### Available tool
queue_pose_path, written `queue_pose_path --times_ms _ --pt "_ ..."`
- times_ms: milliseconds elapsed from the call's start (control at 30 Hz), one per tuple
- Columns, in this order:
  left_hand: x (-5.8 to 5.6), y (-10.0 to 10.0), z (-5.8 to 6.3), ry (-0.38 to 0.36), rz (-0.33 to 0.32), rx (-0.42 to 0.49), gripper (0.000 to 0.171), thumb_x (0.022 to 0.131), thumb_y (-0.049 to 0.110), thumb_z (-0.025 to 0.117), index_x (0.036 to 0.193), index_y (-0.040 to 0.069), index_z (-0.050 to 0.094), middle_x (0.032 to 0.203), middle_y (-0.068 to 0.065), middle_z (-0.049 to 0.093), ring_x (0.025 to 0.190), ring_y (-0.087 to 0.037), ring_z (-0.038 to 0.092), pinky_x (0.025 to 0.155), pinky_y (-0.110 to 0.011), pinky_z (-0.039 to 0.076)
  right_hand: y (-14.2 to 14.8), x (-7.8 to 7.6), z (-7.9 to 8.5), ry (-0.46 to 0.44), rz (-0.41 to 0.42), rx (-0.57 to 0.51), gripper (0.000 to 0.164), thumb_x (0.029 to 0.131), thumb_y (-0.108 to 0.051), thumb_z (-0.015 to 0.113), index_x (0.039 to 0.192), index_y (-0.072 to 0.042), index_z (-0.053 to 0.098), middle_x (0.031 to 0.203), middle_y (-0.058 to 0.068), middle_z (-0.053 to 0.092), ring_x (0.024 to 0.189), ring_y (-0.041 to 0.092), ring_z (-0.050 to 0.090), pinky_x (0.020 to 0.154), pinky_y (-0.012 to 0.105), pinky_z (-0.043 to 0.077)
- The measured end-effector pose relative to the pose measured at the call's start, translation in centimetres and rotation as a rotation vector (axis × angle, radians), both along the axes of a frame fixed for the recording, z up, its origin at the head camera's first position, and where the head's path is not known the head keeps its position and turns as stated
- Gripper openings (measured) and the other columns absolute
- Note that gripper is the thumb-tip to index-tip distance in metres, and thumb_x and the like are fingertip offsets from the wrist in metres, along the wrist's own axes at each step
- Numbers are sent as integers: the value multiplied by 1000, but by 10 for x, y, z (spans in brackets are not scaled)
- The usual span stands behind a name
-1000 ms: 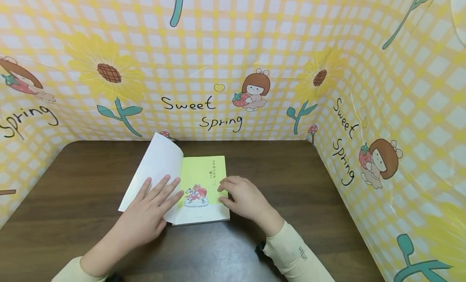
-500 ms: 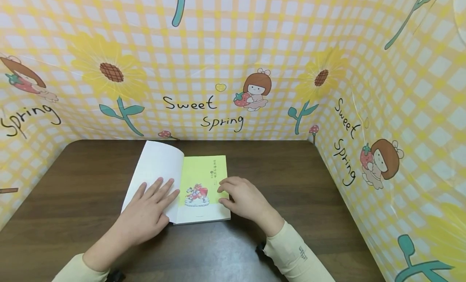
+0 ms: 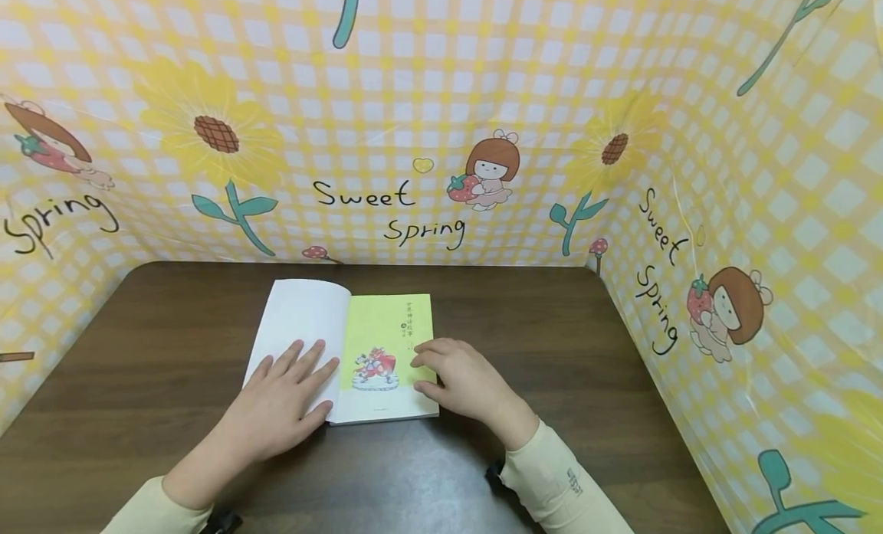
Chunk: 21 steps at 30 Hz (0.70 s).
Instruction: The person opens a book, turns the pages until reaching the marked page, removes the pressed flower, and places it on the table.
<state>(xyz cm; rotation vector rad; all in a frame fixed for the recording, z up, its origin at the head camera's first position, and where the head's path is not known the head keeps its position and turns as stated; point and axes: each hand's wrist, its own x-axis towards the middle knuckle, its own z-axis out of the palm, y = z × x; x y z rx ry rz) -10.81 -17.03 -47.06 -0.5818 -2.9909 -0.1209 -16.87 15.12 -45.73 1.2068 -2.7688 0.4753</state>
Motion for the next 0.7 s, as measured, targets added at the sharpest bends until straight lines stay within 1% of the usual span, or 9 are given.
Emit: queue_pose_path --times_ms 267,433,567,700 --pt "1 -1 1 -55 8 15 67 97 56 58 150 15 54 163 -13 39 152 -44 29 112 -72 29 0 0 -3 -7 2 5 33 95 -36 75 122 -17 73 136 -1 65 130 18 59 110 39 46" --pt "1 -2 1 -75 10 18 68 97 57 58 150 14 54 163 -14 39 151 -45 30 113 -71 29 -1 0 -4 -16 11 -2 35 94 -36 75 123 -16 74 136 -1 65 129 19 59 110 39 46" --pt "0 -3 0 -99 11 21 69 98 57 58 150 13 54 163 -15 39 151 -46 30 112 -72 30 -1 0 -5 -20 18 19 36 95 -38 74 125 -17 73 137 -1 65 130 18 58 110 39 46" --pt "-1 -5 0 -121 6 23 70 98 59 57 151 13 53 163 -15 38 151 -47 30 112 -72 30 -1 1 -4 -33 19 44 42 95 -41 74 129 -17 72 140 -1 63 133 19 57 112 39 44"
